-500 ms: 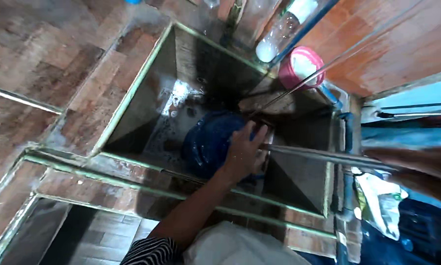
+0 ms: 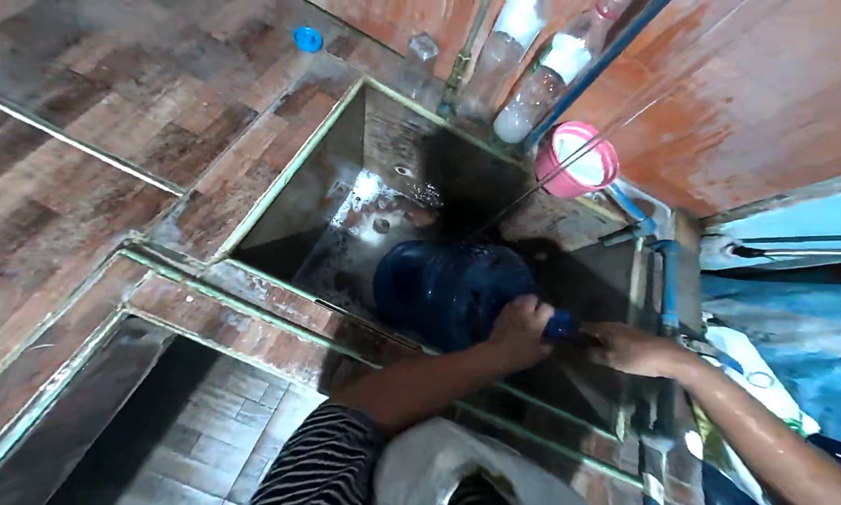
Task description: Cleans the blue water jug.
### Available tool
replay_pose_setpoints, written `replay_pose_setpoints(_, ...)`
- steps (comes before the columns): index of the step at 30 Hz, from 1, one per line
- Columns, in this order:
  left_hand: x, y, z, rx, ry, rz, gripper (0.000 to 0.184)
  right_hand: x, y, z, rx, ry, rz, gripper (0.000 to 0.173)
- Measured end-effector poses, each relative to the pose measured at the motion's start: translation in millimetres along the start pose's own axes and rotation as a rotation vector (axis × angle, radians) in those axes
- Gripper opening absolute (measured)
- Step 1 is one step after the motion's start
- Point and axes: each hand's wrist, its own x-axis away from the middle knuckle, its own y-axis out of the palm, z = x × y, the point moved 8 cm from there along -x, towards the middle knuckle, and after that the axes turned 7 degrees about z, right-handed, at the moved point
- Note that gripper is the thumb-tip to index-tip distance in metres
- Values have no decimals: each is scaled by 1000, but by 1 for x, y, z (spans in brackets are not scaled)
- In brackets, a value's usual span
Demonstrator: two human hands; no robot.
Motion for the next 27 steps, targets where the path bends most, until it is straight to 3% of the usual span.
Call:
replay_pose_setpoints(3, 35, 4, -23, 439, -487, -106, 57, 12, -1, -7, 135, 38, 48, 36)
replay_pose_setpoints(4, 42, 17, -28, 629, -653, -161, 70, 15, -2, -16, 171, 14, 78, 35)
replay_pose_setpoints(7, 43, 36, -34, 1117, -855, -120, 95, 18, -13, -38, 143, -107, 148, 36)
replay_pose_setpoints(9, 31, 25, -31, 1361, -885, 41, 85, 19, -17, -49, 13, -185, 202, 39)
replay_pose_setpoints(11, 17, 13, -34, 1534, -879, 234, 57, 18, -12, -58, -151, -208, 273, 39)
replay_pose_setpoints(13, 5, 14, -54, 1591, -825, 299, 37, 4, 7, -60, -430, -173, 351, 38)
replay_pose_setpoints(16, -6, 18, -99, 1550, -754, 345, 35, -35, 56, -75, -792, -164, 393, 51)
replay_pose_setpoints(18, -11, 15, -129, 1513, -800, 387, 41, -55, 69, -90, -666, -119, 402, 51)
replay_pose_setpoints(22, -21, 10, -153, 1524, -845, 390, 50, -59, 43, -105, -171, 49, 479, 44)
replay_pose_setpoints(25, -35, 5, -156, 1582, -833, 368, 55, -67, 31, -109, -112, 113, 529, 45)
replay_pose_setpoints(27, -38, 5, -157, 1548, -848, 336, 61, -80, 37, -111, -106, 148, 473, 48)
